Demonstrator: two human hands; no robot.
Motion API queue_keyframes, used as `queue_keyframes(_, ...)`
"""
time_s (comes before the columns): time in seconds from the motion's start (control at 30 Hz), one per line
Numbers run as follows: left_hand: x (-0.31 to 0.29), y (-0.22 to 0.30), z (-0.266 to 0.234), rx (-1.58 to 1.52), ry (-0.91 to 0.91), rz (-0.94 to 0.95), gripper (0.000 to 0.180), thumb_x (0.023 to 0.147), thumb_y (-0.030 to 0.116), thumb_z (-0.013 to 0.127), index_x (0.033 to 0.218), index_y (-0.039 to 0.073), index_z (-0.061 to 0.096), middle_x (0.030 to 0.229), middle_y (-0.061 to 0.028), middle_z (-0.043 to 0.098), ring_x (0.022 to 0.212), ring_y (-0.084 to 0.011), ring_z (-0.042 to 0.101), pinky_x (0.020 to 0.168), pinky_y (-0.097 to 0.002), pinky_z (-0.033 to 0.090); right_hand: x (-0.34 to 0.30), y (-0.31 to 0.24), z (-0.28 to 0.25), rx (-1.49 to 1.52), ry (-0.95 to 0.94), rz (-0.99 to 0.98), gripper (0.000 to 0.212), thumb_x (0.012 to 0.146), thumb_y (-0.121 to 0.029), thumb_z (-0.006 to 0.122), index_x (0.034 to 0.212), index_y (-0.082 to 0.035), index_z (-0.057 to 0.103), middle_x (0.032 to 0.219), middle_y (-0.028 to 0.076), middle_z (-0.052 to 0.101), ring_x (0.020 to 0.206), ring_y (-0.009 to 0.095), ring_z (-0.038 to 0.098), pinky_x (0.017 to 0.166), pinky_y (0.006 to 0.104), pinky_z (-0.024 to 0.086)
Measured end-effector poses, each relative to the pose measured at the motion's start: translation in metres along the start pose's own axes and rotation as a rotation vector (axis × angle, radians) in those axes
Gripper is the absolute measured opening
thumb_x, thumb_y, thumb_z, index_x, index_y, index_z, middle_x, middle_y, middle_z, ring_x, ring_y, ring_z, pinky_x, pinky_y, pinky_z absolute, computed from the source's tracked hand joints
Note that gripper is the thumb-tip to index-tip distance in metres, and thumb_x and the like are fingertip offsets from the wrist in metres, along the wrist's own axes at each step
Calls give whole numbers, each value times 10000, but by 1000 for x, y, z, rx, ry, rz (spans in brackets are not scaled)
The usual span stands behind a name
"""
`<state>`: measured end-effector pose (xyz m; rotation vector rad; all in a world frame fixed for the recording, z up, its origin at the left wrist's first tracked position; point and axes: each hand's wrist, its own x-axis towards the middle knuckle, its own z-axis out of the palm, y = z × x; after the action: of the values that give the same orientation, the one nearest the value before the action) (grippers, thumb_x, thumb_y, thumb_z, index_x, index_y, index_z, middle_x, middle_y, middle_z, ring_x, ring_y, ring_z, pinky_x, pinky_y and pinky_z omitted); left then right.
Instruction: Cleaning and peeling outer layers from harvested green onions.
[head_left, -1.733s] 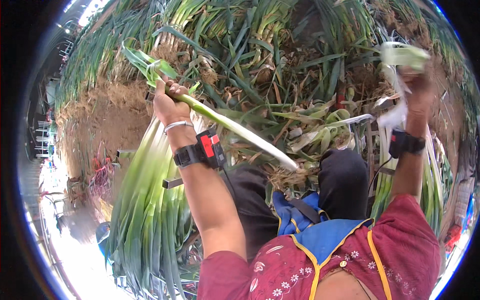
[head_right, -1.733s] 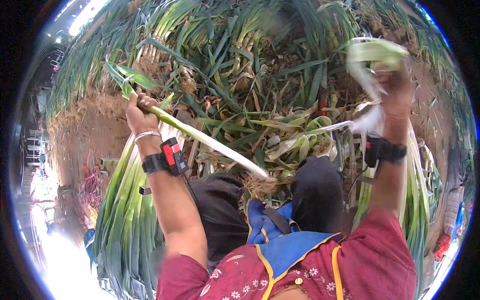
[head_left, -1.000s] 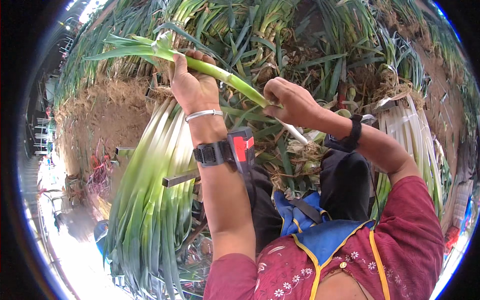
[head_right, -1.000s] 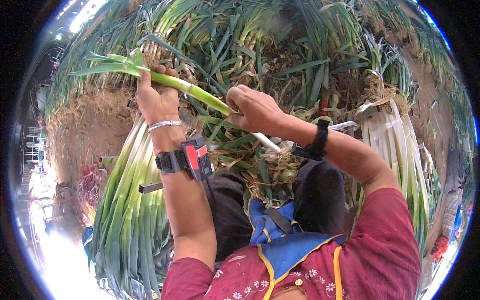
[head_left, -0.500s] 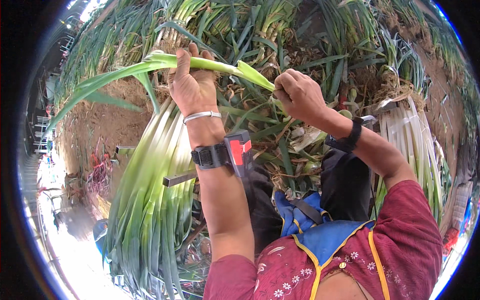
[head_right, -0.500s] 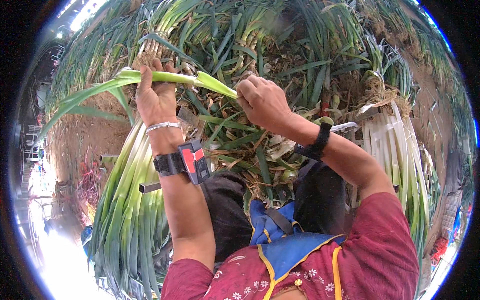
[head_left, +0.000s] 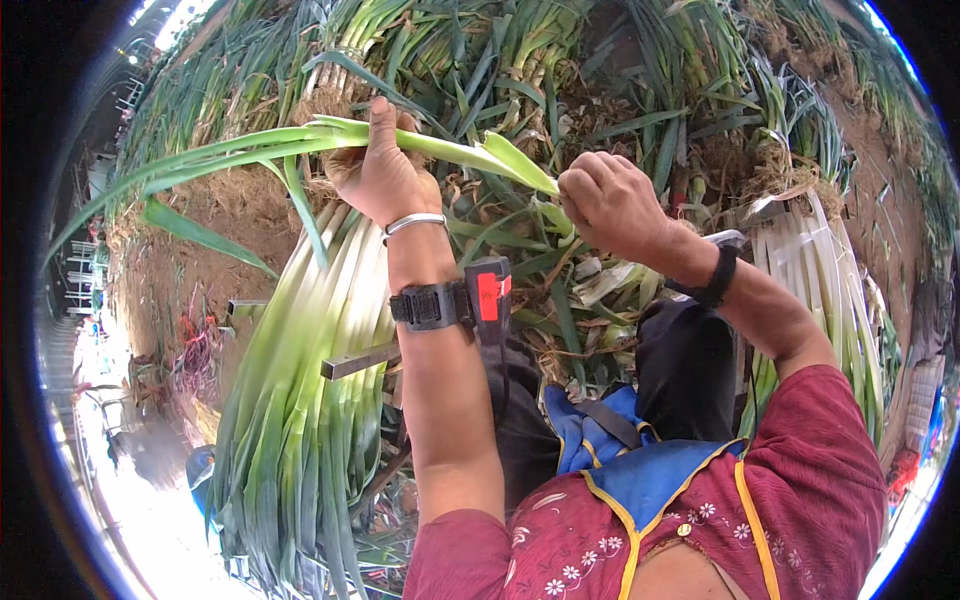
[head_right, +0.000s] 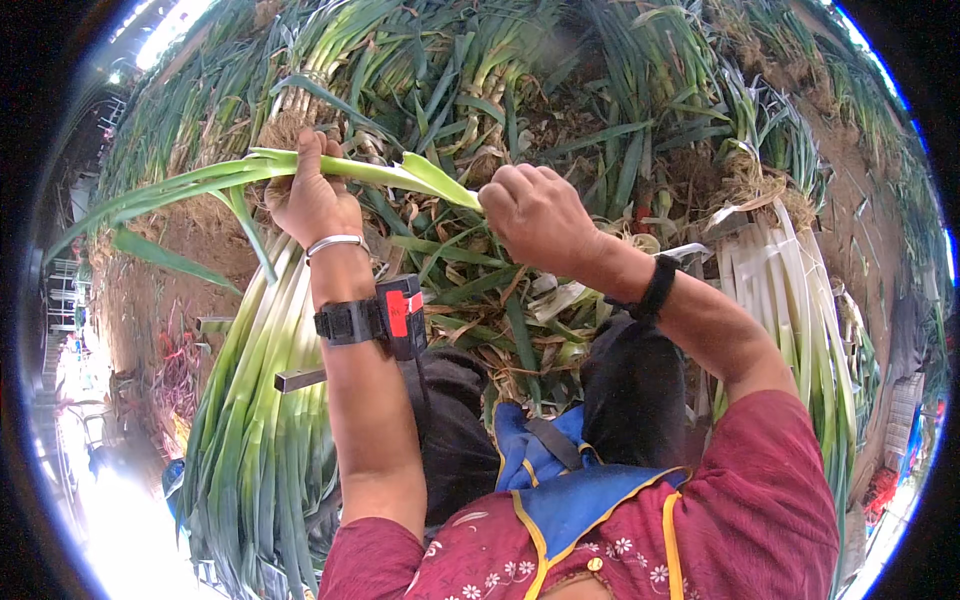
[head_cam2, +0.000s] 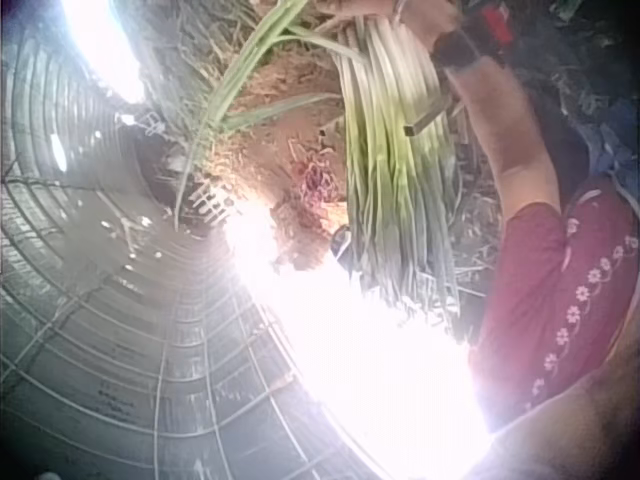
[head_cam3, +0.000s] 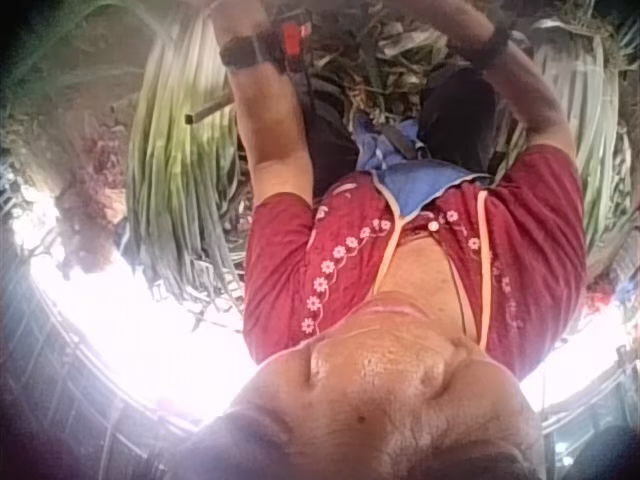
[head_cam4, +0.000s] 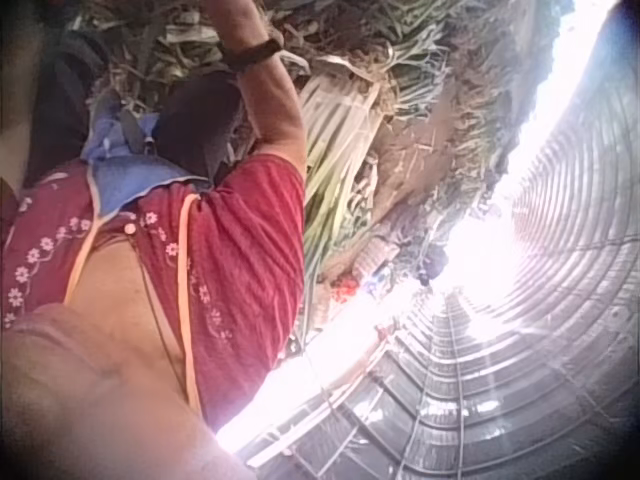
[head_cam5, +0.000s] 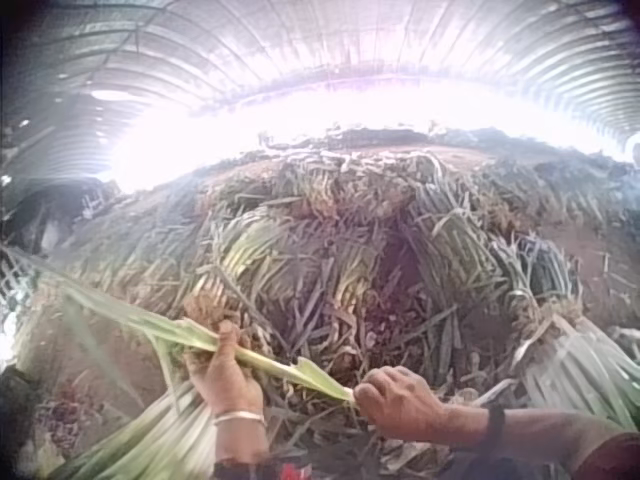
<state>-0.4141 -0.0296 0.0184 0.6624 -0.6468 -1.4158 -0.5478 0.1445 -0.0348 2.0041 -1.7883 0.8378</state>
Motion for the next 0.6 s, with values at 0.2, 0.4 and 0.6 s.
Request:
queue_keyframes(0.2,-2,-1,3,197,54,124,448,755,-38,737,1015,35,379,917,-120,570,683,-191,615,572,-278,579,-3,-17,-18,104,-67,-188,150,725,-94,623,829,-52,523,805,74,516,748,253,559,637,362,450)
queue_keyframes(0.4,3,-1,3,133,83,160,457,753,-24,746,993,34,362,846,-116,581,605,-163,599,482,-244,533,-2,-16,-46,953,-213,149,160,830,-18,633,921,-34,502,896,64,560,853,157,570,765,306,466)
queue_keyframes(0.6,26,4,-19,150,119,242,444,750,-49,737,1083,59,463,689,-87,595,514,-135,539,426,-233,458,-11,-4,-64,1227,-336,493,106,946,-66,529,1000,-27,447,832,19,538,784,70,544,694,221,431)
